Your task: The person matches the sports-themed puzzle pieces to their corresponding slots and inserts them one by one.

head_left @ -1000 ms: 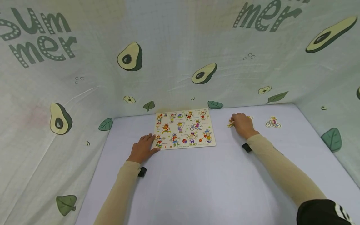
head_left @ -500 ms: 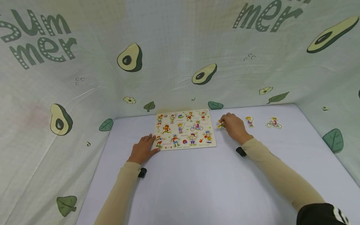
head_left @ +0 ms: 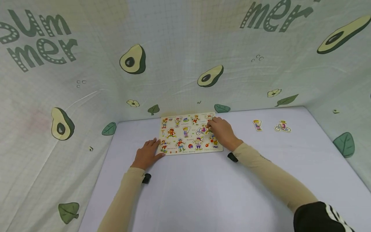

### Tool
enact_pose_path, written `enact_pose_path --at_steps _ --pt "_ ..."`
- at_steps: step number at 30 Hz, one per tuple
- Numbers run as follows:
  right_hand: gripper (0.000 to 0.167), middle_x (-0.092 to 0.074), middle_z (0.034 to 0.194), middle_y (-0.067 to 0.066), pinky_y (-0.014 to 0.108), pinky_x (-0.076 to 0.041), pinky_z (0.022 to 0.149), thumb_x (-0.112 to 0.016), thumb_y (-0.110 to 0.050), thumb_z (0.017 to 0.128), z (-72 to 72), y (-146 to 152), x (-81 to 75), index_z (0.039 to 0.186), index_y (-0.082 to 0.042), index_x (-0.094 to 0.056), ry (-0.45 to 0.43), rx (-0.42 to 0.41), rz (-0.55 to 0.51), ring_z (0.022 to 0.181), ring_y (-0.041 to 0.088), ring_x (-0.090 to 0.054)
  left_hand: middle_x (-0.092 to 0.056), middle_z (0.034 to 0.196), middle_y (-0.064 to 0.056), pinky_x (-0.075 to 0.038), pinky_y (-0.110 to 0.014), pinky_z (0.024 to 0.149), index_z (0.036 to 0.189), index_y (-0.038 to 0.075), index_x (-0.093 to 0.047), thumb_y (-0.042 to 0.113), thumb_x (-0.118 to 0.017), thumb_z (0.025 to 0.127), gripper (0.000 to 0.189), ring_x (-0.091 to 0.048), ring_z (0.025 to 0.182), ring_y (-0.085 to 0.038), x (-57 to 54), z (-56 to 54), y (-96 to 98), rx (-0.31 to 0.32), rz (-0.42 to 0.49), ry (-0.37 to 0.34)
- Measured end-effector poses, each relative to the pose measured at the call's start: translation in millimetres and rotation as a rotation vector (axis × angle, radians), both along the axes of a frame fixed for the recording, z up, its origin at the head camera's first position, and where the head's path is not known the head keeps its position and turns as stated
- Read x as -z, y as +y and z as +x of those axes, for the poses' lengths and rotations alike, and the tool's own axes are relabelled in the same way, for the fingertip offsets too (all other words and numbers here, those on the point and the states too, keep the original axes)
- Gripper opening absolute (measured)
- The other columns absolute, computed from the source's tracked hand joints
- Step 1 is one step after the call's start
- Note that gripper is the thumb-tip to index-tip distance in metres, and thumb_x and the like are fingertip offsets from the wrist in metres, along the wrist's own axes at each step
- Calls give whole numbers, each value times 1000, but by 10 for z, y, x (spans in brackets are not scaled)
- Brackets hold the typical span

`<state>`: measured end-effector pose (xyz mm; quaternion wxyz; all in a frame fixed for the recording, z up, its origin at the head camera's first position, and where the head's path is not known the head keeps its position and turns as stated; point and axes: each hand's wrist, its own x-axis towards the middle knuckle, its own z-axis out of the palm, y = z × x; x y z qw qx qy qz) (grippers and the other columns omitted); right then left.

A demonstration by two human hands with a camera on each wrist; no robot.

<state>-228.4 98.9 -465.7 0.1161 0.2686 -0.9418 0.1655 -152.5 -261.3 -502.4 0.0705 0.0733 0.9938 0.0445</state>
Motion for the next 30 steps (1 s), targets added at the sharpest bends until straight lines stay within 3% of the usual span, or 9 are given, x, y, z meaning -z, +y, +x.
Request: enact_pose_path --at_steps 12,23,30 --pt "10 -70 105 7 42 -56 90 -77 -10 97 25 -480 16 107 -8 -75 31 -81 26 102 26 -68 -42 166 -19 -53 -68 100 161 8 -45 49 -72 99 79 -42 150 -42 -44 52 -16 -11 7 -17" --pt "12 -69 105 7 43 -55 99 -77 -14 97 -12 -923 -2 106 -7 -74 31 -135 9 107 27 -68 -41 166 -18 -53 -67 100 161 9 -45 51 -72 99 80 -41 151 -41 -21 16 -9 -7 14 -12" --pt "11 -71 105 7 43 -57 92 -76 -14 98 -55 -1182 2 108 -8 -74 -6 -153 14 103 26 -69 -40 167 -18 -52 -68 100 161 9 -45 51 -71 99 79 -41 151 -41 -47 8 13 -17 12 -29"
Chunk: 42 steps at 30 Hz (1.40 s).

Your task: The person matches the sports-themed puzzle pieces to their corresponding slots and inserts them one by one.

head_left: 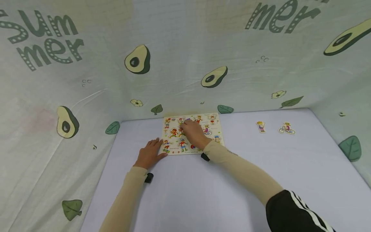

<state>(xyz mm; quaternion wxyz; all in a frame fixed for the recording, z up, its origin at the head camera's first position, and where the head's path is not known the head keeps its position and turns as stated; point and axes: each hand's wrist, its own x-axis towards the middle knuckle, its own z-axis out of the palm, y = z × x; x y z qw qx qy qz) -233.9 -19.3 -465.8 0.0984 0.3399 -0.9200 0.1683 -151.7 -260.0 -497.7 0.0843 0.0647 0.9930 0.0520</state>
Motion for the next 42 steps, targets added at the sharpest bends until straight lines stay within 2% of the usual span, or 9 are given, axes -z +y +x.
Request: enact_pose_path --at_steps 8,16,26,33,42 --pt "10 -73 109 9 46 -53 106 -69 -13 104 -109 -265 32 111 -7 -73 -90 -13 44 108 27 -70 -40 167 -17 -54 -66 99 162 10 -44 54 -69 100 80 -41 152 -40 28 -15 -11 15 -17 2" --pt "13 -74 114 8 45 -56 100 -68 -15 105 -213 -479 75 115 -8 -74 -136 7 116 111 27 -70 -41 167 -16 -54 -66 99 162 10 -44 54 -69 100 80 -41 152 -38 15 -12 -21 18 -22 5" --pt "14 -74 117 8 43 -54 105 -67 -13 105 -292 -612 120 117 -10 -75 -175 0 216 112 27 -70 -42 166 -18 -55 -66 97 161 10 -45 53 -69 100 79 -42 151 -39 -16 -1 -16 28 -7 10" --pt "11 -75 113 7 43 -55 104 -69 -13 104 -334 -620 168 113 -11 -76 -172 -1 222 109 26 -70 -42 167 -17 -54 -65 99 162 10 -45 53 -70 99 80 -42 151 -38 19 -7 -17 21 -10 17" --pt "14 -74 115 7 43 -55 105 -69 -14 104 -373 -680 207 116 -10 -75 -182 14 246 110 26 -70 -42 167 -16 -54 -66 99 161 11 -45 52 -71 99 80 -42 151 -38 31 -2 -13 12 -3 25"
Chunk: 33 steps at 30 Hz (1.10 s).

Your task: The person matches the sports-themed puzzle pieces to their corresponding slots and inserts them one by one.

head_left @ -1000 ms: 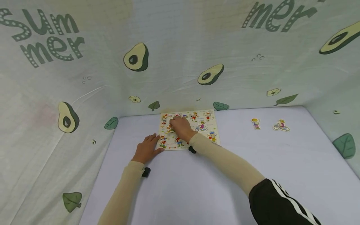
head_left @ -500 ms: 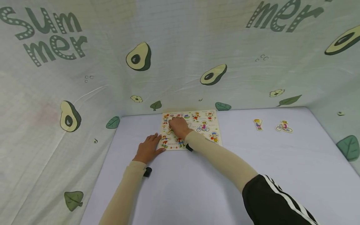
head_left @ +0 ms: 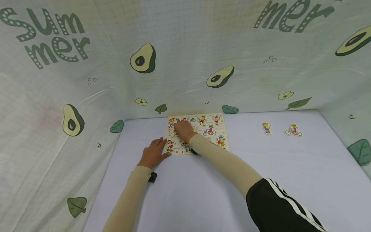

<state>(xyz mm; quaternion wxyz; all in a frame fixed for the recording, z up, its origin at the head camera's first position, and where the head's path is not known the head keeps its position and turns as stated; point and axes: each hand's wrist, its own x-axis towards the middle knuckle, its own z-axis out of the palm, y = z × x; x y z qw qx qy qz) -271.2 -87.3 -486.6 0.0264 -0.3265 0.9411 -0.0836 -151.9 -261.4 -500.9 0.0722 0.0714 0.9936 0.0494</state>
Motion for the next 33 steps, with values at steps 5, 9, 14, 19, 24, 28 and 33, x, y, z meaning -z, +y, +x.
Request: enact_pose_path --at_steps 5,9,14,19,24,28,33 --pt "14 -76 112 8 44 -57 101 -69 -16 104 -2 4 10 114 -10 -77 15 3 -8 106 26 -72 -43 166 -17 -55 -65 98 161 10 -46 52 -71 99 79 -44 150 -38 -9 5 19 10 1 7" --pt "13 -77 111 8 44 -57 100 -68 -15 105 -4 8 25 112 -10 -77 12 10 -16 105 26 -73 -44 165 -17 -55 -65 98 161 10 -46 52 -71 99 79 -44 150 -39 -16 15 38 11 1 8" --pt "13 -77 112 7 43 -57 99 -68 -13 104 -6 19 28 113 -10 -78 -3 17 -14 105 26 -72 -44 165 -17 -56 -65 97 160 10 -47 52 -72 98 79 -45 149 -39 -12 13 59 12 -5 13" --pt "11 -77 110 7 42 -58 97 -71 -10 102 10 17 4 112 -10 -77 35 12 26 102 25 -72 -43 166 -17 -55 -65 98 161 11 -46 53 -71 99 79 -43 150 -38 -1 1 70 7 -17 1" --pt "12 -77 110 7 43 -59 98 -71 -9 102 21 10 -9 112 -10 -77 45 14 39 103 25 -72 -43 166 -16 -55 -66 97 161 11 -46 53 -71 99 80 -43 151 -38 16 -19 59 5 -9 6" --pt "14 -77 113 6 42 -59 98 -70 -11 103 32 22 -13 115 -12 -78 33 7 28 106 24 -72 -43 166 -17 -56 -65 96 161 10 -46 53 -70 99 79 -43 151 -38 54 -37 24 14 -17 11" --pt "17 -76 113 7 41 -61 92 -66 -13 106 66 86 -48 119 -12 -78 31 -11 13 104 25 -72 -42 167 -17 -57 -64 95 161 11 -45 55 -68 100 79 -41 152 -38 80 -31 -35 11 -35 2"
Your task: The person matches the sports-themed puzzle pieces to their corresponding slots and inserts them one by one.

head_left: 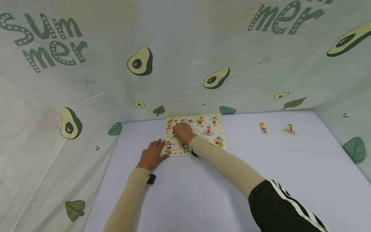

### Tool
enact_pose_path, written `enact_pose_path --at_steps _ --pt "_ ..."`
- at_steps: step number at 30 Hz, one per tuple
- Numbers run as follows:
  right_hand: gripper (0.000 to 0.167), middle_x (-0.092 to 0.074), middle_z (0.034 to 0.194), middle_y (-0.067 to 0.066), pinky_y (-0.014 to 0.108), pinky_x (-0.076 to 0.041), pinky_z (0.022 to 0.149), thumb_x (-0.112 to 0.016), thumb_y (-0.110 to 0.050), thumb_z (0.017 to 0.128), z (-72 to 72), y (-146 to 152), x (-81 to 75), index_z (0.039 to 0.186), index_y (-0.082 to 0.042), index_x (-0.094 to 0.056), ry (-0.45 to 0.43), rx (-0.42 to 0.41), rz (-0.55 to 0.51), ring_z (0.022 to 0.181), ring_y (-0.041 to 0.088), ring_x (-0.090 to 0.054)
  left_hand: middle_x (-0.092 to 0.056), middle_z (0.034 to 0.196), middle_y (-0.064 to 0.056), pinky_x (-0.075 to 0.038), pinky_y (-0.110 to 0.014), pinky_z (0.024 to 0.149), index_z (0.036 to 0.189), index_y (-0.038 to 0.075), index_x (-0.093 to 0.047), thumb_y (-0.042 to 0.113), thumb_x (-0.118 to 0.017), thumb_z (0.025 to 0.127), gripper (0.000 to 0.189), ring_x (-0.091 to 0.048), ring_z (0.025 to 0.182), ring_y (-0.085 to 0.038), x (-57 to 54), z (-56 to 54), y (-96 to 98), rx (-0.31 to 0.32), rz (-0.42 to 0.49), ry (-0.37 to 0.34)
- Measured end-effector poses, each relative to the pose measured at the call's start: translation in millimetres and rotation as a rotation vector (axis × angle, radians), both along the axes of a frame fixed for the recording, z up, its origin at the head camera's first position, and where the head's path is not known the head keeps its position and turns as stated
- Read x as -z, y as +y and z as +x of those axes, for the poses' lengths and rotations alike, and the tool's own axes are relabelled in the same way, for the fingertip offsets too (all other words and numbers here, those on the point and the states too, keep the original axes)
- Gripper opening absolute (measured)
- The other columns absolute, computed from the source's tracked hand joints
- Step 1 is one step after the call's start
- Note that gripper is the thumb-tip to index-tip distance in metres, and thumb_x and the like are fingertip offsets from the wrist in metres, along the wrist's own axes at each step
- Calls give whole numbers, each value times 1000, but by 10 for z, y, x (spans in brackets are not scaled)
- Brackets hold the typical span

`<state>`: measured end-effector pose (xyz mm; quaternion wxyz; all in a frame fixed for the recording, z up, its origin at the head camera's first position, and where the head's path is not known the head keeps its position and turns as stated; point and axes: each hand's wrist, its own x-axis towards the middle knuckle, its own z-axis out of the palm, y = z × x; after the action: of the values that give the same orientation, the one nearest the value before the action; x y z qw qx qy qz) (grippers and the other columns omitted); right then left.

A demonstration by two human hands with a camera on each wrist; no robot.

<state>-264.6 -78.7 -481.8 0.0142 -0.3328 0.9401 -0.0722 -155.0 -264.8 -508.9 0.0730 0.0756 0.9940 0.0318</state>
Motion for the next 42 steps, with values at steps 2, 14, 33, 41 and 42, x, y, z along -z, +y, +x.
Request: enact_pose_path --at_steps 2,14,33,41,42 --pt "18 -76 113 8 40 -62 87 -68 -12 105 16 71 -26 120 -10 -77 -2 2 -23 103 26 -73 -42 166 -17 -56 -65 95 160 10 -46 54 -69 99 79 -42 151 -39 -1 7 -7 -1 4 3" --pt "28 -76 113 11 42 -62 83 -85 -12 91 89 876 -199 117 -6 -78 82 84 -194 100 29 -73 -40 167 -18 -53 -67 99 161 9 -44 52 -70 100 80 -39 152 -40 -9 29 -69 -32 12 -14" --pt "26 -75 114 20 52 -57 85 -84 -2 89 220 2549 -29 114 1 -77 126 332 -264 102 40 -70 -36 169 -18 -51 -70 100 163 9 -40 52 -69 100 82 -36 154 -41 -41 47 -30 -45 20 -47" --pt "26 -73 111 26 59 -56 82 -81 2 89 259 3111 33 115 6 -75 134 406 -265 99 46 -68 -37 169 -19 -51 -71 99 163 8 -41 50 -70 101 80 -37 153 -42 -51 42 26 -29 25 -37" --pt "27 -72 111 26 60 -56 81 -80 2 90 258 3167 39 115 6 -75 131 413 -259 99 47 -68 -37 168 -19 -51 -71 99 163 8 -41 49 -70 100 80 -37 152 -42 -44 38 32 -26 24 -34"
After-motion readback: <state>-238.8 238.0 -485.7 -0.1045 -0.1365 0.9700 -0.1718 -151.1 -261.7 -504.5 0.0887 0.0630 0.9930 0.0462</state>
